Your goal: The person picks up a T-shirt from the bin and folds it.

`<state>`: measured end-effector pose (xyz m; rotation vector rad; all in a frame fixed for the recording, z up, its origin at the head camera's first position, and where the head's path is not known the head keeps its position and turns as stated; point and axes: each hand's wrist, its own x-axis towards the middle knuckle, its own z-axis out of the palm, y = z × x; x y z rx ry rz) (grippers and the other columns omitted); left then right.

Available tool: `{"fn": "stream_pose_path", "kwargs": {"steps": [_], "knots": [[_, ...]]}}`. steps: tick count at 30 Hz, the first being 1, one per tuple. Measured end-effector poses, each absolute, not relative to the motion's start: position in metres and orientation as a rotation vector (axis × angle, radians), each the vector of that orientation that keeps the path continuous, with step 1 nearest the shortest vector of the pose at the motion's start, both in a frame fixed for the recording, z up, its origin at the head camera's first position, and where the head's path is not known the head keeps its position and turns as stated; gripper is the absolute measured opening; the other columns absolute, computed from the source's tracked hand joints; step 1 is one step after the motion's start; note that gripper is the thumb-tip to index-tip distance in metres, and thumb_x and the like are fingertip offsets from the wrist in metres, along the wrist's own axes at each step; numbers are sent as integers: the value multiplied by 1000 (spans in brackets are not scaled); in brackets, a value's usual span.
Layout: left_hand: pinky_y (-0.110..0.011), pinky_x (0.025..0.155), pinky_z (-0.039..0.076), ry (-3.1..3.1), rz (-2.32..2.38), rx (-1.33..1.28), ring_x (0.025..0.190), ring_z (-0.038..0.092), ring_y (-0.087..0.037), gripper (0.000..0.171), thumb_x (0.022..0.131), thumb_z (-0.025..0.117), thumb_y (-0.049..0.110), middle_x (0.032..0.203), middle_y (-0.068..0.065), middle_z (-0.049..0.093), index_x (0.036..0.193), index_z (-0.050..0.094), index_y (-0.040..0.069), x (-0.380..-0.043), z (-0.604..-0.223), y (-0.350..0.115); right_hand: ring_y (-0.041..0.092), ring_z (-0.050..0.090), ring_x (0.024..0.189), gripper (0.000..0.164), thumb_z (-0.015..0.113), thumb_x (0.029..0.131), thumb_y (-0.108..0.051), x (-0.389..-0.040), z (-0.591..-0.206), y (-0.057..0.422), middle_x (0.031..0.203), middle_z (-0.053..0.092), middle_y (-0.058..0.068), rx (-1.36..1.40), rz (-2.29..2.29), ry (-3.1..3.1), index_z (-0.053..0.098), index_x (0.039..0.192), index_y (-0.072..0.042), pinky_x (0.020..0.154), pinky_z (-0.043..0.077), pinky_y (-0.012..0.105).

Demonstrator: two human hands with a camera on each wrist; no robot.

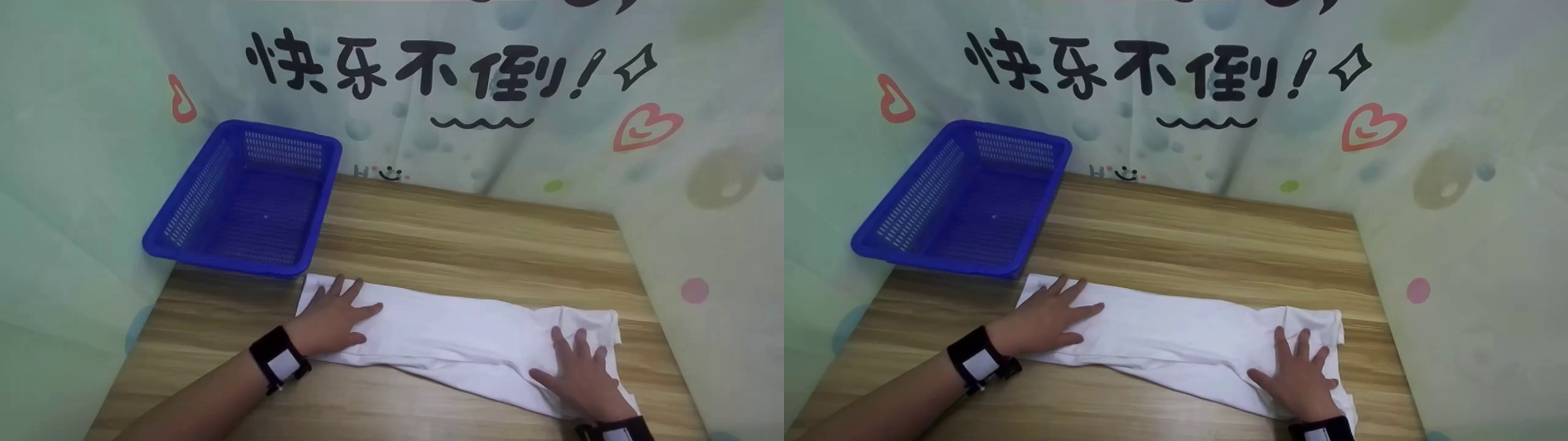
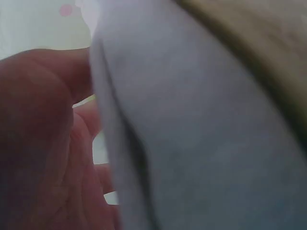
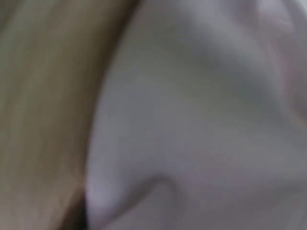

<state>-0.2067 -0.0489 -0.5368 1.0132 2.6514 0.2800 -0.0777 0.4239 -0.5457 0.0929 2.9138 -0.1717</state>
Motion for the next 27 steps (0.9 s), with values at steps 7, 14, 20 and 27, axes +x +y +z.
{"fn": "stream_pose_path", "kwargs": {"steps": [7,14,20,27], "knots": [[-77,102,30,2690,277,908,143,18,-60,64,91,63,52,160,-25,23,149,40,39,-198,-535,-45,77,16,125,109,62,79,-73,-117,-541,446,151,14,45,-88,-211,2901,25,155,-4,88,31,84],[-65,87,51,2710,106,902,133,36,-60,65,90,66,47,152,-32,34,149,44,31,-187,-523,-32,60,9,143,108,68,78,-68,-172,-533,471,156,13,40,-238,-264,2829,25,156,-6,112,7,74],[-49,96,53,2589,117,1340,128,53,-41,51,88,65,3,141,-15,56,131,64,31,-209,-511,-37,63,33,132,93,65,85,-61,-195,-493,451,145,38,41,-12,-330,2901,33,152,-4,102,32,73],[-44,115,38,2433,199,1459,140,44,-36,69,69,79,-5,148,-13,50,129,66,27,-217,-512,-47,65,45,119,111,38,83,-84,-217,-520,412,137,36,51,148,-149,2797,18,156,-3,90,41,72]]}}
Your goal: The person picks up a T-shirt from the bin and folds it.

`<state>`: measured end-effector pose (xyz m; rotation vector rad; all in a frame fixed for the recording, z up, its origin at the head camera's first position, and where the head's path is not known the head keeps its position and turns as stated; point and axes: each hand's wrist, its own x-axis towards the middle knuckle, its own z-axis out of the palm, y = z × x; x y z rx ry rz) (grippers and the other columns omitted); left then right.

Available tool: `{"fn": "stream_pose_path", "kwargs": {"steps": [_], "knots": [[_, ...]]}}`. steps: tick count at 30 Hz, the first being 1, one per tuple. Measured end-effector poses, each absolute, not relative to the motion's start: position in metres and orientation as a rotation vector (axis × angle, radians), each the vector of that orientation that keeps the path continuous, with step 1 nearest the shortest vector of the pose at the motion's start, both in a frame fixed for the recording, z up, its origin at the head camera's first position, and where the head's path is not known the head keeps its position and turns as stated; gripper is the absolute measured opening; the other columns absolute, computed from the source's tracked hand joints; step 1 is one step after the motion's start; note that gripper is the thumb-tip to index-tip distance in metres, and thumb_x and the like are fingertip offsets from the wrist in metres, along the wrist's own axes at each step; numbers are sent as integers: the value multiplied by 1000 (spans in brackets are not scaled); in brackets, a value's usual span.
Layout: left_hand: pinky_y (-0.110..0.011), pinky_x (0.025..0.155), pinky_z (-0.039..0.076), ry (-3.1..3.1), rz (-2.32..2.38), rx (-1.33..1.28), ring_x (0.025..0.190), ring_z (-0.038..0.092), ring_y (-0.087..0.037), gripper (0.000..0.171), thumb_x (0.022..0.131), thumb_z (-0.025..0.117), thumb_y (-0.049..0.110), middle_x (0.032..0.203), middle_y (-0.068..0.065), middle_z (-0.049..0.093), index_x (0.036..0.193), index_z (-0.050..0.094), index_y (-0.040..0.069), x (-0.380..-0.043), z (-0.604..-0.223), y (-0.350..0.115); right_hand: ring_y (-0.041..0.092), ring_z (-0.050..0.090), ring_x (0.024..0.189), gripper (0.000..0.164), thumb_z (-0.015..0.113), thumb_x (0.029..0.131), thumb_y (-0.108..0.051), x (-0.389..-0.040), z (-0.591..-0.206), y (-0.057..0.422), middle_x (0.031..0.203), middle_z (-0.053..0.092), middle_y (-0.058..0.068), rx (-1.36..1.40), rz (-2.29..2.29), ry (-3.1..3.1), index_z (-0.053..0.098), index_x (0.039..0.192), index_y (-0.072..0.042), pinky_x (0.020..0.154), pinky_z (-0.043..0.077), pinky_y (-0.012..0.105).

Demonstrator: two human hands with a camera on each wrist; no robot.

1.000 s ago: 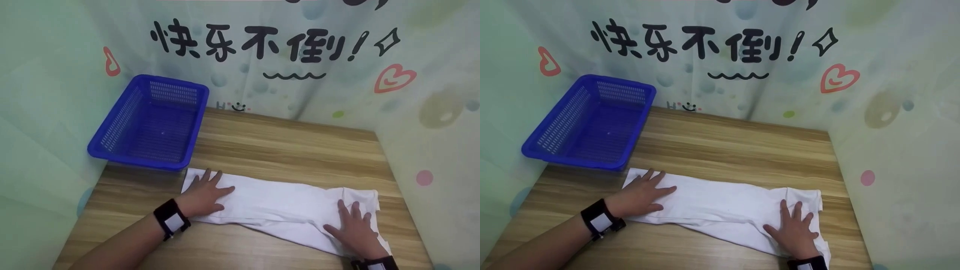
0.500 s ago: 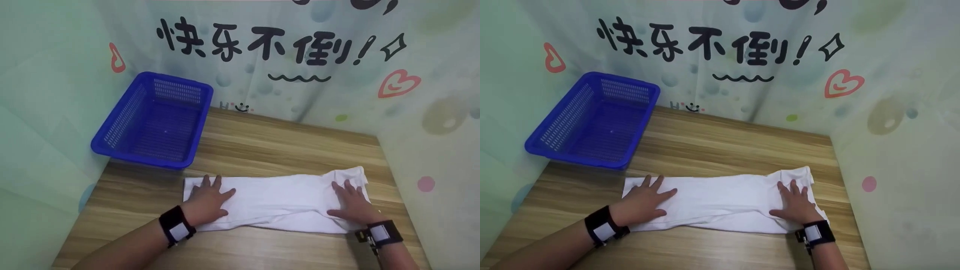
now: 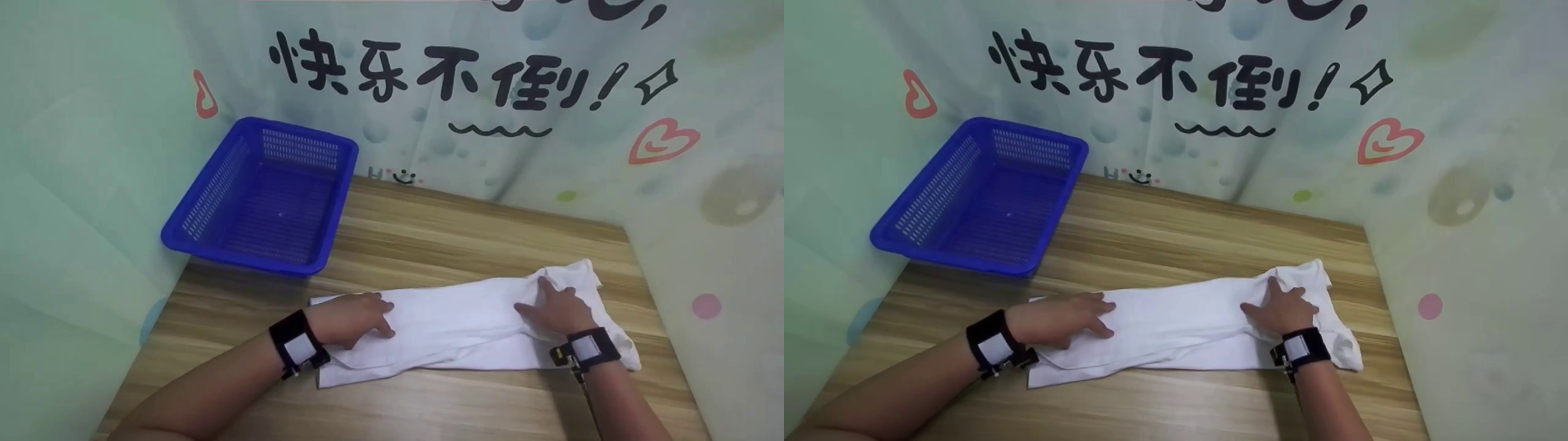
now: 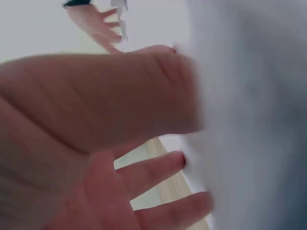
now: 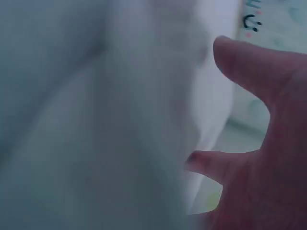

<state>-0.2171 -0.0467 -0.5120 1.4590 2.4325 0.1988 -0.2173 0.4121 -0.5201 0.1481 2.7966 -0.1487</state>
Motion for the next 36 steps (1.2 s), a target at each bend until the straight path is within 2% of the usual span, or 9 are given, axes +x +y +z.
{"fn": "stream_pose_path", "kwargs": {"steps": [6,10,13,17,21,23,26,32,36], "knots": [[-41,111,42,2538,118,1496,129,54,-31,66,63,88,11,129,-8,66,125,68,21,-205,-514,-46,70,40,119,106,43,85,-79,-256,-531,399,141,28,51,40,-80,2848,15,158,-6,93,27,83],[-36,91,51,2622,9,1476,103,59,-25,59,62,90,30,103,-4,68,117,69,20,-187,-519,-37,79,23,123,105,50,81,-80,-289,-536,393,152,14,45,-47,-152,2824,16,159,-20,95,24,85],[-33,76,47,2674,-125,1430,90,56,-22,62,65,87,46,95,-5,66,116,67,18,-172,-523,-26,75,13,131,104,57,76,-81,-313,-547,388,160,9,35,-117,-171,2825,18,158,-32,95,23,86],[-34,73,47,2695,-239,1432,87,59,-23,60,69,81,54,94,-7,67,113,65,17,-160,-522,-18,64,13,141,99,72,74,-67,-337,-554,378,163,14,26,-243,-225,2852,25,156,-38,104,20,80],[-35,78,53,2602,-188,1558,102,60,-26,54,67,85,43,111,-6,66,115,67,27,-165,-515,-23,55,30,140,89,75,79,-52,-335,-542,360,155,33,29,-229,-369,2926,36,153,-21,111,27,67],[-42,88,55,2517,-158,1607,121,56,-33,65,65,88,40,133,-7,60,125,64,35,-172,-515,-28,52,37,136,90,71,82,-57,-328,-534,348,148,41,32,-127,-408,2937,37,152,-13,110,32,63],[-55,104,46,2408,-132,1617,139,39,-46,86,63,91,41,156,-12,40,140,52,43,-176,-516,-33,58,42,127,101,58,81,-74,-320,-530,331,144,38,40,-19,-322,2892,31,154,-8,103,35,67],[-55,86,55,2462,-186,1530,127,46,-49,93,61,87,58,148,-19,43,143,46,47,-153,-517,-17,70,28,126,106,55,78,-79,-346,-544,304,150,19,43,-84,-186,2846,23,158,-16,99,28,77],[-49,75,55,2579,-332,1442,119,50,-45,96,61,73,79,143,-20,45,146,39,51,-129,-522,4,72,15,132,107,55,75,-82,-368,-550,285,157,8,38,-125,-219,2837,20,158,-25,99,27,80]]}}
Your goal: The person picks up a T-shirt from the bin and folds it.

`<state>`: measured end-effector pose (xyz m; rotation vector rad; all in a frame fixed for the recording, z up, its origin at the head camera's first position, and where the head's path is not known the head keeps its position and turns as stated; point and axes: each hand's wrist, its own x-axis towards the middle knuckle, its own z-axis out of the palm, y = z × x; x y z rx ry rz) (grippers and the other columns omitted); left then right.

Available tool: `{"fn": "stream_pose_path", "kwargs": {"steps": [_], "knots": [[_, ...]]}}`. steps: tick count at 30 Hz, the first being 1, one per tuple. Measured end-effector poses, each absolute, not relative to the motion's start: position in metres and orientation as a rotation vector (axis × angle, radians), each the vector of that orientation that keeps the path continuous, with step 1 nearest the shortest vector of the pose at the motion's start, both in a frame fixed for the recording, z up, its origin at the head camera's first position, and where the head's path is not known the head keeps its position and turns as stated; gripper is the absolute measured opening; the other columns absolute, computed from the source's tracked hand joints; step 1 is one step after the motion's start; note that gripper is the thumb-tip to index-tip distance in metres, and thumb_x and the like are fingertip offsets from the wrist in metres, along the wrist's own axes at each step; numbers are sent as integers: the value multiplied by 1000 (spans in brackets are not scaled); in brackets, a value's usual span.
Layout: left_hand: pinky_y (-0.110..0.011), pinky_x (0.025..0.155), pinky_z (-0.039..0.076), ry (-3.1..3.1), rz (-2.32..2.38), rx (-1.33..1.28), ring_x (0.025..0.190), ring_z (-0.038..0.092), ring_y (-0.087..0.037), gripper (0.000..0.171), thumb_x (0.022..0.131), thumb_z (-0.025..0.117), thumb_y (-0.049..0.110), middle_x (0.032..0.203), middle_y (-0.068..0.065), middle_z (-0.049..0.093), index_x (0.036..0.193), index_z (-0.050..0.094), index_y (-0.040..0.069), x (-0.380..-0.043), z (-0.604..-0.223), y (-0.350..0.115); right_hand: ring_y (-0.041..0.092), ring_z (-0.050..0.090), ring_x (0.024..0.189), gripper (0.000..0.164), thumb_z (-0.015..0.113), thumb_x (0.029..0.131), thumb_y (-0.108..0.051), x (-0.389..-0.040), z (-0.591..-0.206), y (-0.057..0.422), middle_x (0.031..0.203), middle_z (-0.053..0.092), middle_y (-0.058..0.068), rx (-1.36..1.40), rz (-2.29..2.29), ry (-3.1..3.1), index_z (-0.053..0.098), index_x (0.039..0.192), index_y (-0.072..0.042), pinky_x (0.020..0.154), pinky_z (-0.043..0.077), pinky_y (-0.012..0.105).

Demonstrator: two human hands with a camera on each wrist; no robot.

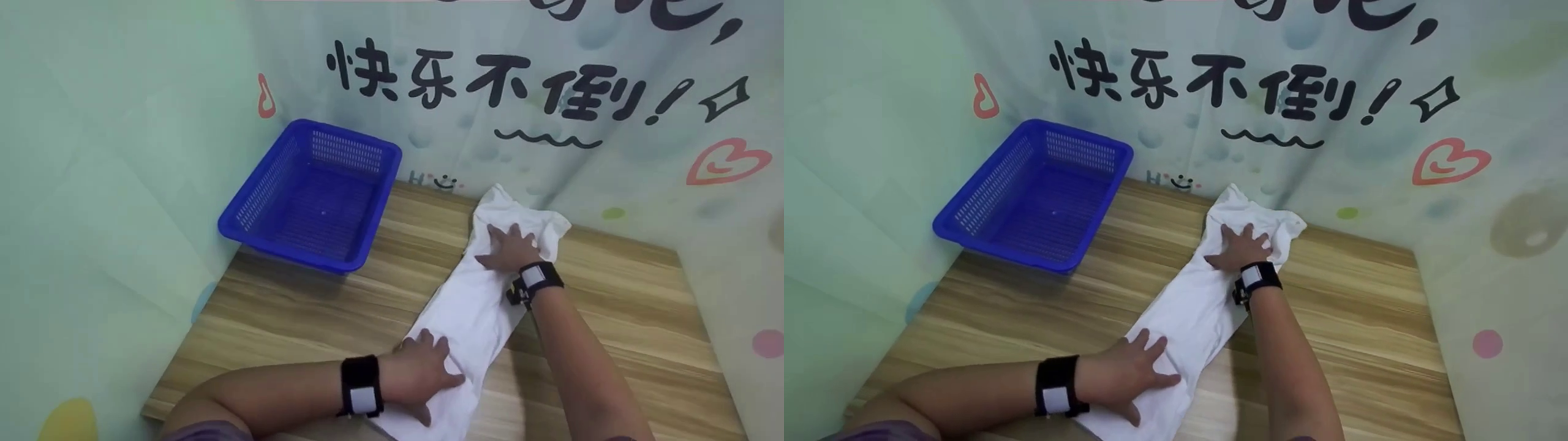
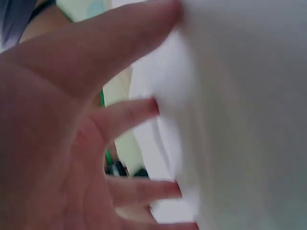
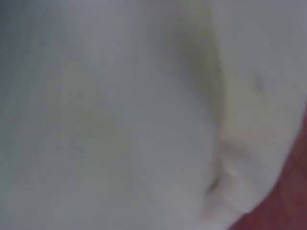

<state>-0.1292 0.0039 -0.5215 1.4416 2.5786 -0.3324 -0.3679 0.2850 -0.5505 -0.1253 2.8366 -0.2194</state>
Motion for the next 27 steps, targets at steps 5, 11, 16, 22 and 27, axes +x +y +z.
{"fn": "stream_pose_path", "kwargs": {"steps": [5,11,16,22,27], "knots": [[-45,71,52,2659,-490,1300,120,50,-42,98,65,53,92,146,-18,43,150,26,52,-110,-526,32,65,12,139,107,56,71,-85,-390,-553,259,161,7,30,-206,-217,2845,22,158,-31,100,21,82],[-40,60,49,2715,-538,1218,120,52,-39,98,72,40,93,148,-16,42,154,22,44,-94,-530,58,62,9,142,105,59,73,-82,-399,-550,242,163,7,27,-317,-211,2836,22,158,-32,101,19,83],[-40,70,52,2662,-547,1423,121,51,-36,80,83,46,79,146,-14,45,149,31,36,-90,-527,51,57,18,144,87,62,84,-67,-373,-533,250,160,23,27,-460,-288,2931,32,155,-28,108,22,75],[-28,56,42,2493,-356,1918,93,51,-19,35,93,55,45,118,-5,57,125,52,32,-96,-525,7,22,64,94,47,74,87,-33,-261,-469,253,112,65,5,-897,-228,3024,62,130,-18,81,55,40],[-22,47,27,2425,-168,2121,79,45,-11,20,91,58,38,98,3,53,110,58,31,-97,-526,-10,7,63,86,38,82,76,-30,-148,-472,261,103,64,-10,-1139,-353,2805,67,111,-24,73,54,24]]}}
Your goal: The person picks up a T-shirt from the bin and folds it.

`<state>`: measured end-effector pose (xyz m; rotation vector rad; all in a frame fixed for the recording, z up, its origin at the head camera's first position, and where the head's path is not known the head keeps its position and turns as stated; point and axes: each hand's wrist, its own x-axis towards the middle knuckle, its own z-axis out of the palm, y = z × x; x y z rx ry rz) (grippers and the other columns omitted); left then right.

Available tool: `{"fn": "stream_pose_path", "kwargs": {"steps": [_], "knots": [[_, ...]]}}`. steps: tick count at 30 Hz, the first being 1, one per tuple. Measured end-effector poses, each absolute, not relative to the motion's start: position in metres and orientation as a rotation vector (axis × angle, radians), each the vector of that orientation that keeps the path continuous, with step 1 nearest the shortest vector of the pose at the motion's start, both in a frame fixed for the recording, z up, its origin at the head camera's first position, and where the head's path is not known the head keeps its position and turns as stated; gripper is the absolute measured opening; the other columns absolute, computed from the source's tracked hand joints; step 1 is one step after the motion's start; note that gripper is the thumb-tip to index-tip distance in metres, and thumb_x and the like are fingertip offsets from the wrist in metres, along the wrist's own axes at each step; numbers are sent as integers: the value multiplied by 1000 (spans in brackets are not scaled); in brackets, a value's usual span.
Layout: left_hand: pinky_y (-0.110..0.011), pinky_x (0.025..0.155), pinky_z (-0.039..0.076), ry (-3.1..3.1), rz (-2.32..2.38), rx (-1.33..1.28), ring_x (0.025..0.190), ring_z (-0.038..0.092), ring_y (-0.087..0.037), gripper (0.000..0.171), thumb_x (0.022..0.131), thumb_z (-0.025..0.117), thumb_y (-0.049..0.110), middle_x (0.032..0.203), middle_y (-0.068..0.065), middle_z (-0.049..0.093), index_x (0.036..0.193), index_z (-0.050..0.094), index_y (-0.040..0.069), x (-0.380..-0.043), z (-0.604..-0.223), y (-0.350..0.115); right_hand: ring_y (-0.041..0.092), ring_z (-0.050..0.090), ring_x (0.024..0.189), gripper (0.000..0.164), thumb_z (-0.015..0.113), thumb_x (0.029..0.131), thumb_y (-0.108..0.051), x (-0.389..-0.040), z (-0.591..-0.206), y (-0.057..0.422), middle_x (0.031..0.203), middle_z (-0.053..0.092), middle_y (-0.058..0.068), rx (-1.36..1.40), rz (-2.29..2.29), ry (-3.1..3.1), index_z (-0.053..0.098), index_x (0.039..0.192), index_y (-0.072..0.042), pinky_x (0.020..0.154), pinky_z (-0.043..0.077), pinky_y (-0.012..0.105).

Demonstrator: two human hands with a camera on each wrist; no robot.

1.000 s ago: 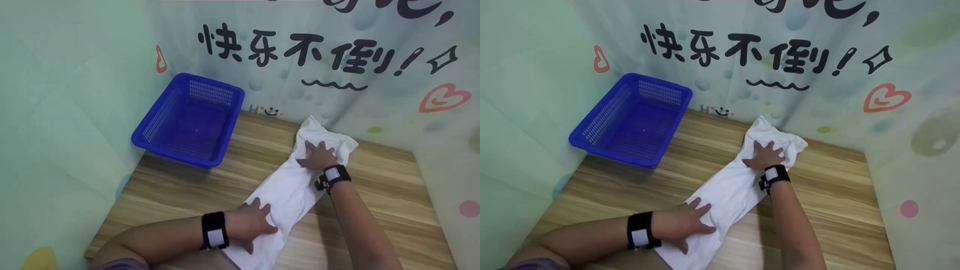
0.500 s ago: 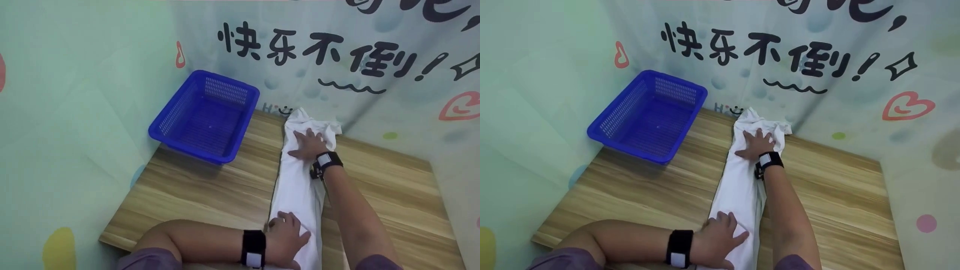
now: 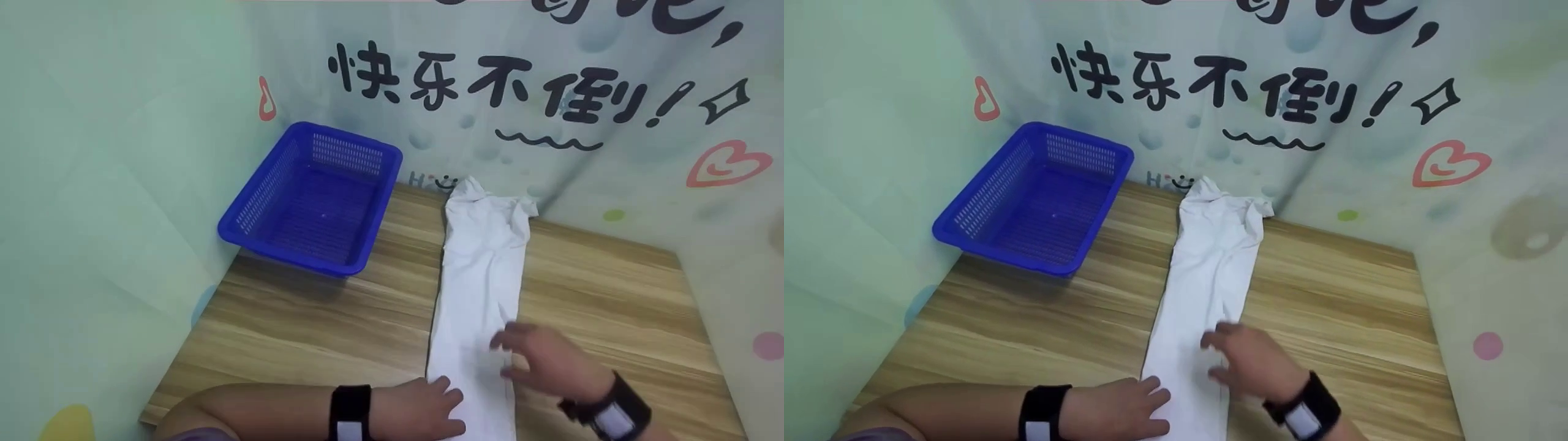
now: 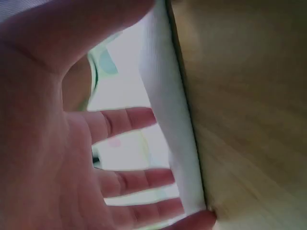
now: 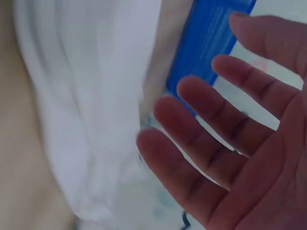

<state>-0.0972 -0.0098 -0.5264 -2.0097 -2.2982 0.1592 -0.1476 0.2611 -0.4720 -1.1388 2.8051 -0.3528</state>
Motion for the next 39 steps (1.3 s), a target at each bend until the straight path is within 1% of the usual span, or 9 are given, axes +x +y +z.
{"fn": "stream_pose_path", "kwargs": {"steps": [4,7,12,17,21,25,30,35,39], "knots": [[-21,47,30,-2320,187,-2085,81,45,-9,22,91,58,41,100,6,53,111,59,32,-92,-526,-7,2,54,86,37,83,71,-40,-90,-508,266,101,58,-13,-1298,-423,2708,69,102,-26,70,48,16],[-21,49,35,-2357,243,-2168,80,46,-7,19,92,58,40,98,8,56,108,62,31,-90,-524,-1,1,49,90,29,76,80,-51,-66,-531,268,104,55,-14,-1326,-423,2768,69,100,-31,68,45,14],[-19,51,37,-2388,194,-2245,74,45,-5,12,92,59,35,90,9,59,100,66,28,-88,-527,2,8,51,96,19,72,86,-46,-47,-561,267,107,57,-10,-1556,-362,2865,69,103,-37,70,48,17],[-18,54,40,-2409,201,-2251,75,48,-4,16,93,59,37,89,10,59,105,64,28,-89,-534,5,8,51,95,16,72,87,-37,-44,-570,264,104,58,-9,-1649,-397,2851,69,102,-35,71,46,15],[-17,60,40,-2413,161,-2240,74,48,-3,12,94,59,34,86,12,58,103,64,28,-96,-535,8,5,54,92,6,72,87,-32,-46,-564,265,97,61,-12,-1607,-421,2855,68,92,-29,74,47,14],[-17,60,39,-2495,-59,-2136,69,50,-4,5,91,62,25,79,11,57,94,59,24,-107,-536,7,-3,55,85,11,71,90,-31,-43,-554,265,89,60,-16,-1269,-601,2846,64,86,-24,69,47,12],[-16,60,41,-2592,-378,-1986,67,54,-5,7,88,61,19,75,8,58,90,54,19,-115,-536,6,-5,59,80,13,71,89,-25,-44,-546,272,93,66,-11,-920,-988,2648,65,100,-21,65,51,19],[-15,57,38,-2629,-527,-1907,64,52,-3,12,86,62,14,71,8,55,91,52,19,-120,-538,8,4,64,98,35,74,86,-24,-51,-552,282,109,68,-7,-1183,-927,2694,65,119,-19,82,52,18],[-14,61,40,-2621,-522,-1907,68,53,-2,19,81,69,15,75,10,56,93,55,20,-120,-538,10,1,62,90,29,77,83,-27,-55,-558,282,100,65,-9,-1320,-834,2804,69,110,-21,76,47,9]]}}
